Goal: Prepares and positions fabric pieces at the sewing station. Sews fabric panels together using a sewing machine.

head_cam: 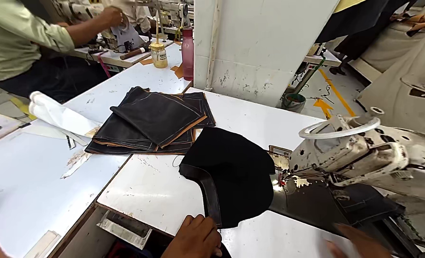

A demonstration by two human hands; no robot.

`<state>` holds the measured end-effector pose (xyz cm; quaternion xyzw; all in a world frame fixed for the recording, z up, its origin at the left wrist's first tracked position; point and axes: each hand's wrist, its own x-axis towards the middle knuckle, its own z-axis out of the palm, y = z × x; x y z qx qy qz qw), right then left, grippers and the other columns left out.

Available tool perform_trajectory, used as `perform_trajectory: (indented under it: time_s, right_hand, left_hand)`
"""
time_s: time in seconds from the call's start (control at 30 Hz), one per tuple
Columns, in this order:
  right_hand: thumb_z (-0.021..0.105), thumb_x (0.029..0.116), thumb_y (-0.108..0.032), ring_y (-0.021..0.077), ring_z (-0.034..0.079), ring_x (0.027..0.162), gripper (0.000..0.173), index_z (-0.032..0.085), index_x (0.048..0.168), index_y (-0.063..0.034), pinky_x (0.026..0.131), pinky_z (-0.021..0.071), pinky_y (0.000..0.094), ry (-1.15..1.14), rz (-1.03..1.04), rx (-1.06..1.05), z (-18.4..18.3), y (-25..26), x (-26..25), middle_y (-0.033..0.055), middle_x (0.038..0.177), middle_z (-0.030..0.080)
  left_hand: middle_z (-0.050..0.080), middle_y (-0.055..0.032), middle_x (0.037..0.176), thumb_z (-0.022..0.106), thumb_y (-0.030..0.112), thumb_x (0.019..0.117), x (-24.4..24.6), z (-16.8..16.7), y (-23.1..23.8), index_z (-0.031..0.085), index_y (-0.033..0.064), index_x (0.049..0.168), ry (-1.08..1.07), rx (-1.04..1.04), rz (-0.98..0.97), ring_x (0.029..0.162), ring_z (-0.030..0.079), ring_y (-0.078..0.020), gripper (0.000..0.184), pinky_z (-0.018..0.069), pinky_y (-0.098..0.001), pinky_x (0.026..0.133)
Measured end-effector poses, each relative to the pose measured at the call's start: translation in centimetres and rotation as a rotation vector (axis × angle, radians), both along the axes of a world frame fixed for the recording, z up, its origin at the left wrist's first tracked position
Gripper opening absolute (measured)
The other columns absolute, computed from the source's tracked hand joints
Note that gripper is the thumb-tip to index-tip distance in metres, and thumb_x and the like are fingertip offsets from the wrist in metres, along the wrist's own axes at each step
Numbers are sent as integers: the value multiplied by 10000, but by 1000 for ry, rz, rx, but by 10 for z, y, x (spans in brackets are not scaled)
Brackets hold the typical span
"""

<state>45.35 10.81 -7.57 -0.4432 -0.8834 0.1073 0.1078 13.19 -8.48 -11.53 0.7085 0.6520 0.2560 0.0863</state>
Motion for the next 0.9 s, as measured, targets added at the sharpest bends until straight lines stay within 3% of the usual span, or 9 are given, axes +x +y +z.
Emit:
perform_trajectory:
  time_s: [0.17,0.3,0.43,0.47,0.6,0.67,0.73,0.8,0.9]
  right_hand:
    - [506,1065,-417,316,481,1439,481,621,1398,-89,1193,363,564,182,469,69,-36,-14,-105,129,1514,550]
    - [516,1054,-465,292,716,920,452,748,1130,-85,808,573,460,248,458,192,-23,-47,-144,109,969,747]
    - [381,1069,-546,274,565,1359,572,638,1388,-147,1119,454,519,168,423,159,-42,-35,-163,62,1460,606]
    - [359,1066,-564,290,565,1357,606,636,1396,-137,1092,468,528,115,392,132,-41,-34,-164,73,1483,587]
    - [475,1043,-520,305,739,856,511,745,1177,-108,633,589,463,66,290,88,-4,-65,-158,109,991,748]
    - [518,1028,-508,264,700,1108,486,700,1312,-159,874,579,471,103,297,155,-12,-61,-154,55,1251,721]
    - [466,1035,-550,282,485,1437,574,590,1456,-180,1163,367,605,107,326,156,-37,-42,-149,54,1546,528]
    - [351,1049,-617,303,324,1536,668,486,1548,-195,1215,220,661,62,297,84,-55,-35,-141,69,1654,374]
    - [277,1054,-635,274,292,1552,690,439,1580,-218,1242,197,612,33,243,51,-60,-47,-127,56,1674,334]
  left_hand:
    - [719,-191,990,602,167,1016,-35,56,-22,703,13,987,91,-55,67,961,702,-375,186,532,-568,864]
    - [698,-195,979,563,53,996,-137,146,-43,702,1,1034,312,-82,252,928,694,-388,153,562,-583,809]
    - [676,-159,937,588,-22,973,-213,194,-4,674,11,1023,670,45,288,889,692,-358,105,577,-564,777]
    - [677,-181,964,616,-27,966,-222,198,16,672,-6,1035,714,58,292,928,690,-380,92,568,-580,810]
    - [659,-210,955,550,36,1028,-252,183,92,638,-29,1020,780,101,234,940,671,-411,110,539,-563,821]
    - [657,-238,1003,598,94,1018,-255,160,124,649,-34,1054,754,103,243,964,664,-442,142,532,-594,821]
    - [585,-326,1295,680,156,980,-223,139,138,621,-59,1269,620,41,293,1172,589,-524,365,489,-671,962]
    - [456,-296,1501,620,256,1020,-154,120,128,528,-25,1430,452,-90,280,1373,473,-477,506,428,-623,1108]
    - [460,-202,1562,461,375,1080,-40,69,79,510,6,1478,227,-222,1,1446,461,-334,545,398,-512,1174]
